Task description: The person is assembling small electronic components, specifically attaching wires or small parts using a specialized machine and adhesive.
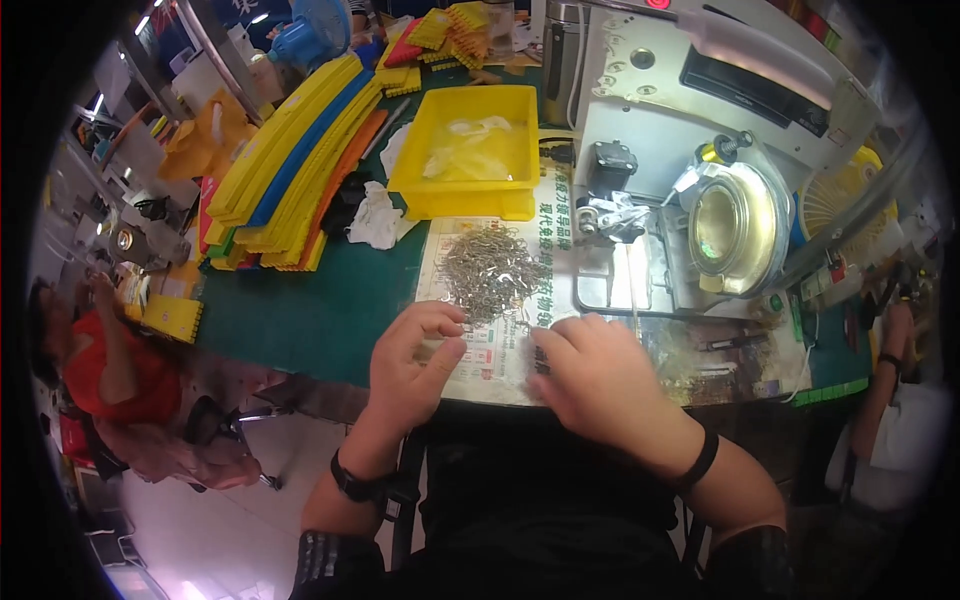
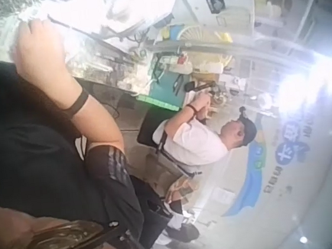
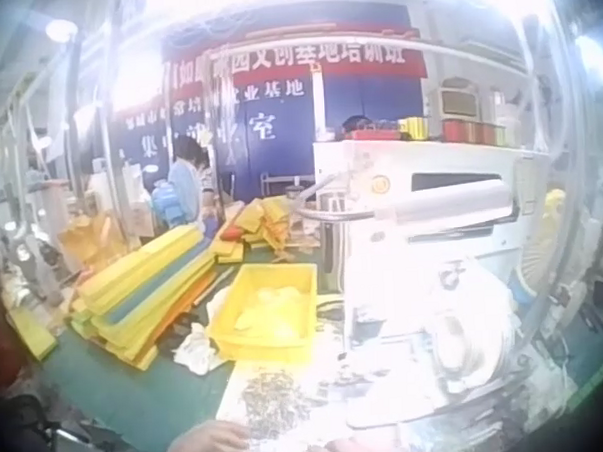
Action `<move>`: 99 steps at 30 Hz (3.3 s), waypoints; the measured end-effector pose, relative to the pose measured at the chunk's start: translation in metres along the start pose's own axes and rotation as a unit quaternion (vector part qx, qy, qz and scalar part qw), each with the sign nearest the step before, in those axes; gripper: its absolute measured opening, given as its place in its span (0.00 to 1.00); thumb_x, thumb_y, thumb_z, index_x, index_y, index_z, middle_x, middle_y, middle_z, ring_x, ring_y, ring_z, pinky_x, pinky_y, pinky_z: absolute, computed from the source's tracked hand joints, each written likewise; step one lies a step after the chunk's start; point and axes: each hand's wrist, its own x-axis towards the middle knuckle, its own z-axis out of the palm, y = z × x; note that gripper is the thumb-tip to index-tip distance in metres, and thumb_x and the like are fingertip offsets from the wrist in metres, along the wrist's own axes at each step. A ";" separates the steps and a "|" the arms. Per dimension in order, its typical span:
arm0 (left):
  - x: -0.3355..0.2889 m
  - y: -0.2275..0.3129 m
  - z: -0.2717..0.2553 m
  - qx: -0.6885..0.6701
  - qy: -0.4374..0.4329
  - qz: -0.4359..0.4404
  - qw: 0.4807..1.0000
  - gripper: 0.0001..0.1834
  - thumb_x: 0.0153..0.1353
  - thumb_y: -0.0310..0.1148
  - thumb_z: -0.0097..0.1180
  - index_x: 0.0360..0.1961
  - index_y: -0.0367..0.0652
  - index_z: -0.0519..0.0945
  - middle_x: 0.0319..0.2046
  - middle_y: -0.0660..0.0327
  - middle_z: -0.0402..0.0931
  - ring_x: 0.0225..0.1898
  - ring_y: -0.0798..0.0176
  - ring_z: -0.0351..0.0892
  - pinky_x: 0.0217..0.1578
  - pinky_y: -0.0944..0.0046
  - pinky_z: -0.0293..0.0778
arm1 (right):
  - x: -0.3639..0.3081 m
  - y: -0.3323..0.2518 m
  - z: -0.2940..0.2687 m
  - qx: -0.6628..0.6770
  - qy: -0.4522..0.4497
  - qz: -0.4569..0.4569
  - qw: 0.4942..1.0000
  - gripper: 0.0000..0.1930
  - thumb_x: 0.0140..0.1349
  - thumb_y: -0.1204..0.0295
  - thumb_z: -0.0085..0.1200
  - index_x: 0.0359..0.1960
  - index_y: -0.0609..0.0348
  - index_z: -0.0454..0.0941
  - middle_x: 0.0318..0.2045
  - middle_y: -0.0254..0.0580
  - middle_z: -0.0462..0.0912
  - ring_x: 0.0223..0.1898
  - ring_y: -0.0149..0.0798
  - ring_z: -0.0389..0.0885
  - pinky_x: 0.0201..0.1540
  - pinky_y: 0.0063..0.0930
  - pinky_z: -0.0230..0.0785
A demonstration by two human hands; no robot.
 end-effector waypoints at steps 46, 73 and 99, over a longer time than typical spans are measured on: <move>0.003 0.087 0.053 0.116 -0.099 0.211 0.966 0.14 0.49 0.20 0.65 0.39 0.41 0.81 0.34 0.54 0.79 0.35 0.48 0.80 0.36 0.56 0.77 | -0.026 -0.038 -0.004 0.809 0.054 0.101 0.576 0.36 0.72 0.71 0.53 0.76 0.68 0.48 0.68 0.49 0.65 0.66 0.39 0.69 0.71 0.36 0.57; -0.002 0.076 0.042 0.179 0.037 0.209 0.961 0.16 0.46 0.14 0.67 0.34 0.48 0.89 0.40 0.57 0.74 0.43 0.61 0.76 0.46 0.65 0.72 | -0.051 -0.013 -0.024 0.788 0.198 0.208 0.545 0.16 0.73 0.73 0.50 0.57 0.72 0.74 0.52 0.50 0.82 0.54 0.43 0.82 0.60 0.40 0.73; -0.005 0.064 0.048 -0.543 0.003 -0.318 0.777 0.18 0.69 0.23 0.50 0.59 0.38 0.71 0.50 0.52 0.79 0.48 0.58 0.83 0.46 0.60 0.83 | -0.048 -0.018 -0.003 0.668 0.272 0.230 0.653 0.11 0.70 0.73 0.57 0.47 0.71 0.77 0.44 0.44 0.84 0.44 0.29 0.83 0.48 0.26 0.77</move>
